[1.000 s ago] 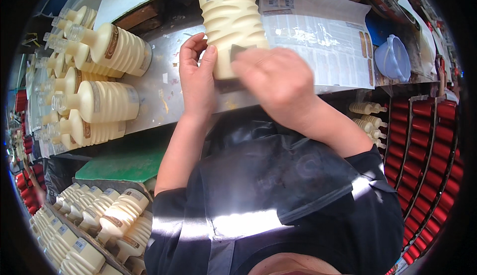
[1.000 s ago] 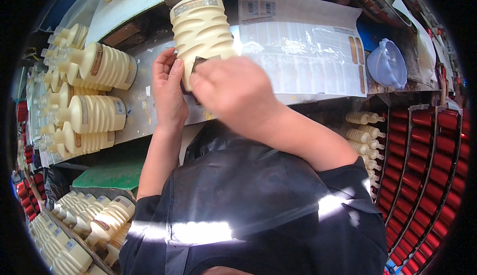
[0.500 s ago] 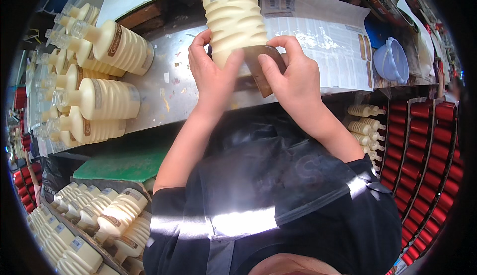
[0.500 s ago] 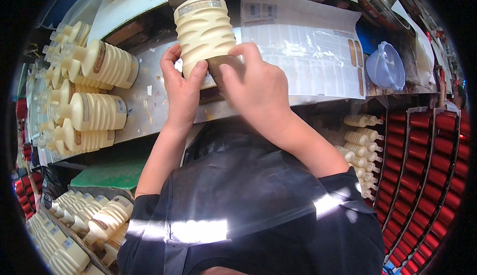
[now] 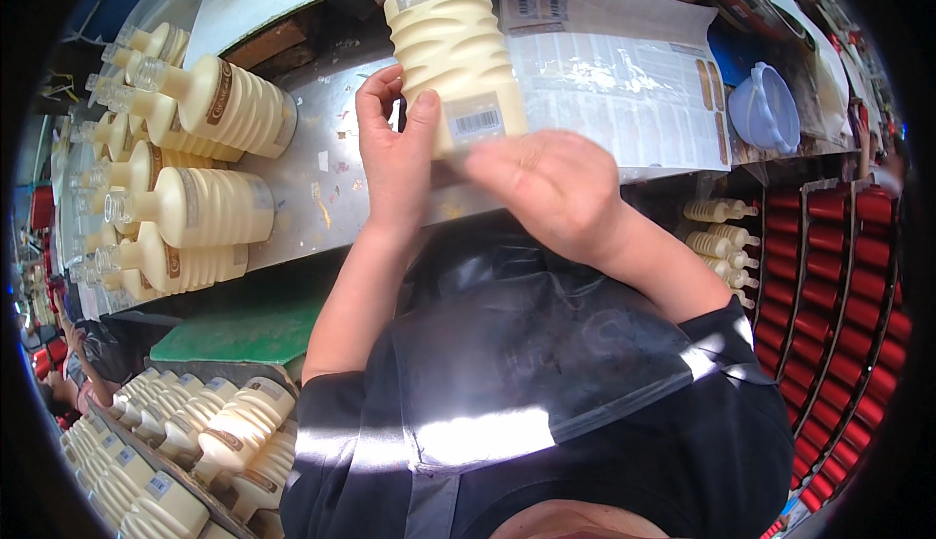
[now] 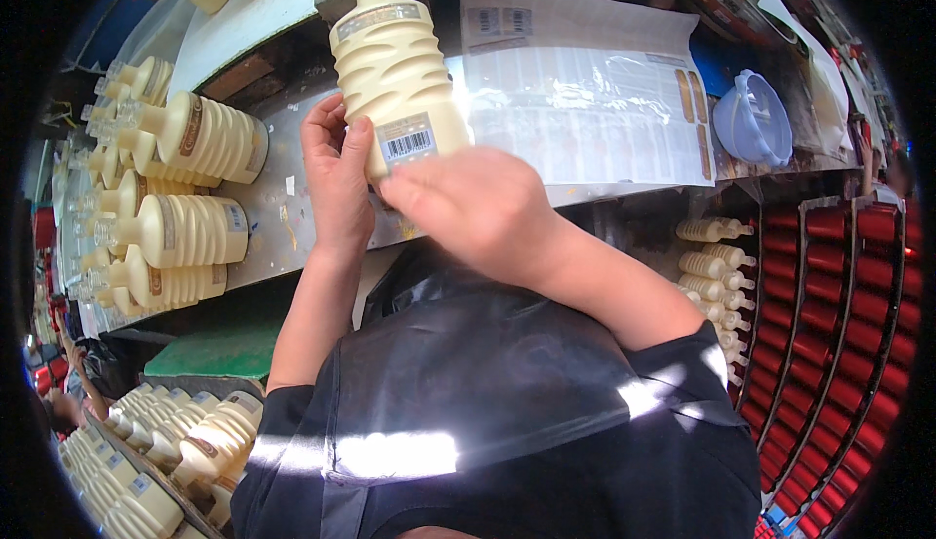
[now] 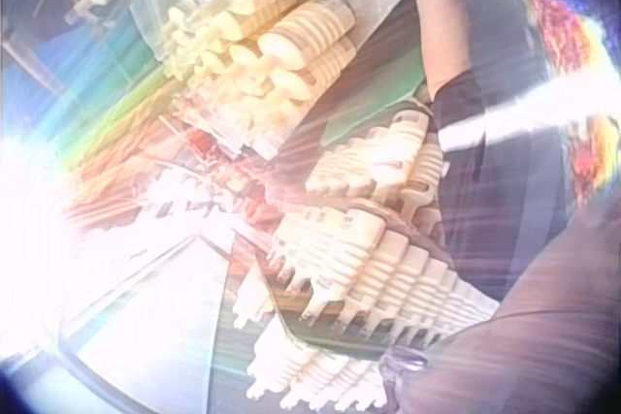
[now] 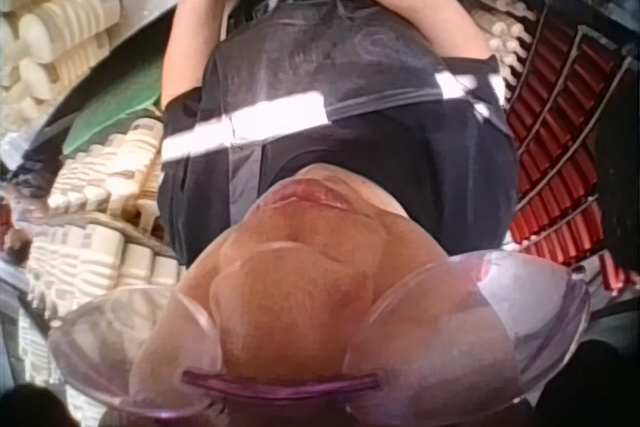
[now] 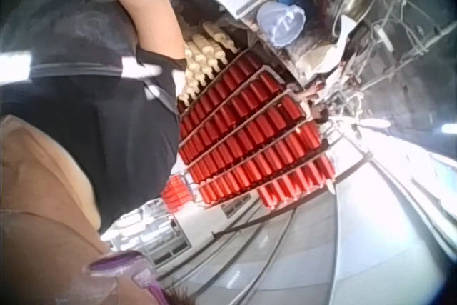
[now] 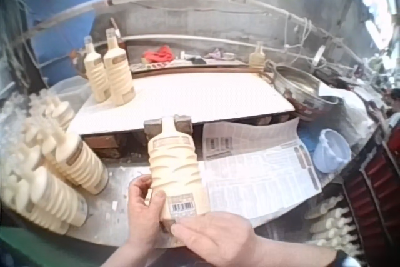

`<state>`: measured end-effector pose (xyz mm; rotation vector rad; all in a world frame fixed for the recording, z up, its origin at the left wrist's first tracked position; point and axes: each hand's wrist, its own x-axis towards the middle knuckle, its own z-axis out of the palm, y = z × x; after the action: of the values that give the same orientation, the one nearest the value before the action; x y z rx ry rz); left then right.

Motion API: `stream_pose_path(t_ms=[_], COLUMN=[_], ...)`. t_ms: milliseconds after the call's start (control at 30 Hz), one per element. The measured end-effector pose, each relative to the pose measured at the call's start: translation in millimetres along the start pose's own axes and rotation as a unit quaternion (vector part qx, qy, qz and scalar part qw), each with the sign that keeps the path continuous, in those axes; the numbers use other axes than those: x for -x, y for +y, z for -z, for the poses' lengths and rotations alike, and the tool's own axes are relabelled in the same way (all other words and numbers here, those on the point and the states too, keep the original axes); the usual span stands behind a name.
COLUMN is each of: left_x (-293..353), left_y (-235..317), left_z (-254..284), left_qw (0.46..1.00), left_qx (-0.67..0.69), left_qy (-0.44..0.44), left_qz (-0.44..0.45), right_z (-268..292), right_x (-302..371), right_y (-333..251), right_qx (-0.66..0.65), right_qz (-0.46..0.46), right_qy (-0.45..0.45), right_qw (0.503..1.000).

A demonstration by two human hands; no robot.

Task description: The person applies adhesive labels to cream-colored plastic bottles. They pick up a bottle, peel a label from a sheet, wrap it around the bottle, smooth it, and place the bottle on a nearby table. The process repeats for several bottles.

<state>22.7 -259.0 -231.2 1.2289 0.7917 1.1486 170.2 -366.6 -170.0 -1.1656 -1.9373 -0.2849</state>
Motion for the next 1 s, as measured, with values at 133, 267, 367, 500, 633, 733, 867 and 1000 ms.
stream_pose_path(t_ms=[133, 267, 367, 500, 633, 733, 867, 1000], left_x=[-2.0, -14.3, -29.8, -65.5, -106.6, -126.5, -135.1, -127.1], left_y=[2.3, 4.3, 5.5, 7.8, 6.6, 8.1, 25.1, 51.6], left_z=[7.2, 14.9, 17.5, 16.1, 5.5, -2.6, 0.8, 17.7], left_qw=[0.999, 0.999, 0.998, 0.999, 0.991, 0.962, 0.963, 0.975], left_qx=[0.032, 0.021, -0.003, 0.002, 0.083, 0.17, 0.154, 0.113], left_qy=[0.003, 0.012, 0.036, 0.015, -0.058, -0.104, -0.113, -0.114], left_qz=[0.023, 0.049, 0.046, 0.03, 0.091, 0.188, 0.188, 0.151], right_z=[-14.8, -23.9, -10.8, -1.9, -6.3, -4.9, 2.6, -0.7], right_x=[-22.1, -31.4, -26.0, -13.9, -5.2, -1.8, 1.9, 2.8], right_y=[-6.1, -22.8, -19.9, 0.7, 18.4, 26.6, 20.5, -0.3], right_qx=[0.095, 0.065, 0.083, 0.043, 0.014, 0.014, 0.015, -0.025], right_qz=[-0.011, 0.031, -0.081, -0.331, -0.391, -0.334, -0.057, 0.024], right_qy=[-0.022, -0.099, -0.108, -0.065, 0.004, 0.061, 0.018, -0.063], right_qw=[0.995, 0.992, 0.987, 0.94, 0.92, 0.94, 0.998, 0.997])
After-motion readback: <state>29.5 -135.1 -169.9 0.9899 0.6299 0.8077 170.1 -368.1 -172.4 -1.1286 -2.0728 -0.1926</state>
